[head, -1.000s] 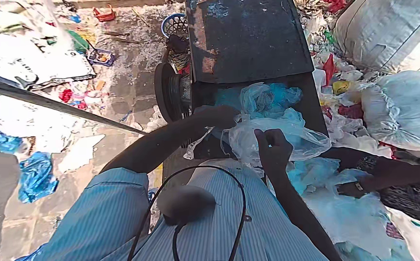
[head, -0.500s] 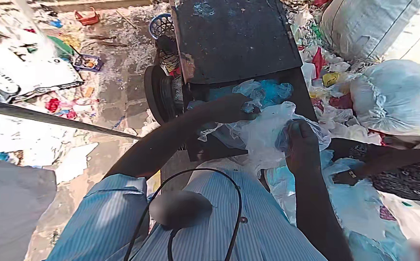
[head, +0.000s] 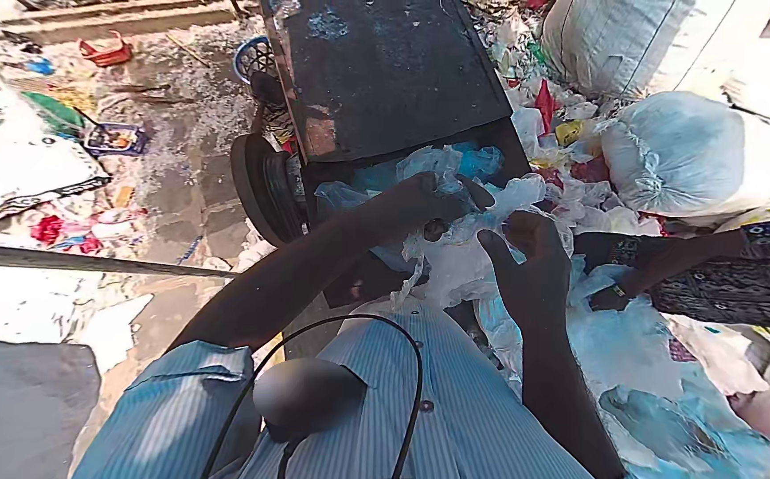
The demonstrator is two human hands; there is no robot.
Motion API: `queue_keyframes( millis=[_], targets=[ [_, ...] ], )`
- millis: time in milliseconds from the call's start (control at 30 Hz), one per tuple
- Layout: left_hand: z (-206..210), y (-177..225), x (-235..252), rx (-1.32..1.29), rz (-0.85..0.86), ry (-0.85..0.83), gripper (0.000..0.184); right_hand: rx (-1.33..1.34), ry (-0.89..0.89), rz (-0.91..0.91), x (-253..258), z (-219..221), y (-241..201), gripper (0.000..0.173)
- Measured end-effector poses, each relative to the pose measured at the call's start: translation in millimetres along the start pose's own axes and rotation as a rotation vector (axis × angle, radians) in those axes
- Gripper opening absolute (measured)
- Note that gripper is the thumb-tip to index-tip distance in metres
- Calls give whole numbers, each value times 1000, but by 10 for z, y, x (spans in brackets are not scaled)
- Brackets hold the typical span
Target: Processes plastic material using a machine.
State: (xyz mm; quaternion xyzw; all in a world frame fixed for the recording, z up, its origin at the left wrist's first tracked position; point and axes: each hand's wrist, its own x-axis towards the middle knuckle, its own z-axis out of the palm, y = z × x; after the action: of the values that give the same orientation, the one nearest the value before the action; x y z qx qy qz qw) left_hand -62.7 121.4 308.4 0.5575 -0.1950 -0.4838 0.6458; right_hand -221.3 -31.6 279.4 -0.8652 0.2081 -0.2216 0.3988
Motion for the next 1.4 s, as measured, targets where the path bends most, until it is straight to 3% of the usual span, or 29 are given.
queue_keyframes(
  millis=[100, 300, 400, 533, 600, 667, 733, 800, 867, 967, 1033, 1133, 1300, 1333, 1400],
  targets=[
    [4, -12, 11, 130, 50, -64, 8, -17, 44, -76, -68, 15, 13, 20],
    [159, 138, -62, 578, 139, -76, 43, 26, 109, -178, -35, -66, 118, 17],
    [134, 94, -9, 901, 214, 34, 63, -1, 109, -247, -1, -94, 165, 22],
    [101, -46, 98, 1137, 358, 265, 33, -5, 75, -173, 44, -121, 148, 21],
    [-61, -72, 171, 1047, 371, 431, 29, 29, 84, -110, 74, -212, 173, 23],
    [-282, 8, 200, 749, 207, 502, 32, 111, 117, -55, 113, -366, 260, 23],
    [-340, 72, 165, 371, 81, 436, 37, 177, 140, -24, 159, -483, 309, 19],
    [-185, 62, 71, 226, 40, 246, 28, 205, 141, -3, 182, -488, 292, 18],
    [38, 65, -22, 265, 42, 35, 29, 215, 125, -9, 203, -418, 246, 18],
    [177, -56, 80, 421, 75, -199, 47, 230, 108, -20, 222, -311, 200, 18],
    [236, -191, 181, 530, 129, -142, 52, 241, 77, -13, 223, -249, 202, 17],
    [277, -143, 192, 623, 183, -23, 27, 211, 13, -41, 234, -226, 201, 15],
    [69, 145, 52, 334, 97, -89, 10, 73, -153, -289, 254, -366, 295, 23],
    [45, 135, 32, 442, 119, -89, 13, 67, -196, -342, 261, -377, 324, 31],
    [-7, 34, 45, 945, 357, -86, 22, 45, -254, -377, 285, -432, 364, 39]
  ],
)
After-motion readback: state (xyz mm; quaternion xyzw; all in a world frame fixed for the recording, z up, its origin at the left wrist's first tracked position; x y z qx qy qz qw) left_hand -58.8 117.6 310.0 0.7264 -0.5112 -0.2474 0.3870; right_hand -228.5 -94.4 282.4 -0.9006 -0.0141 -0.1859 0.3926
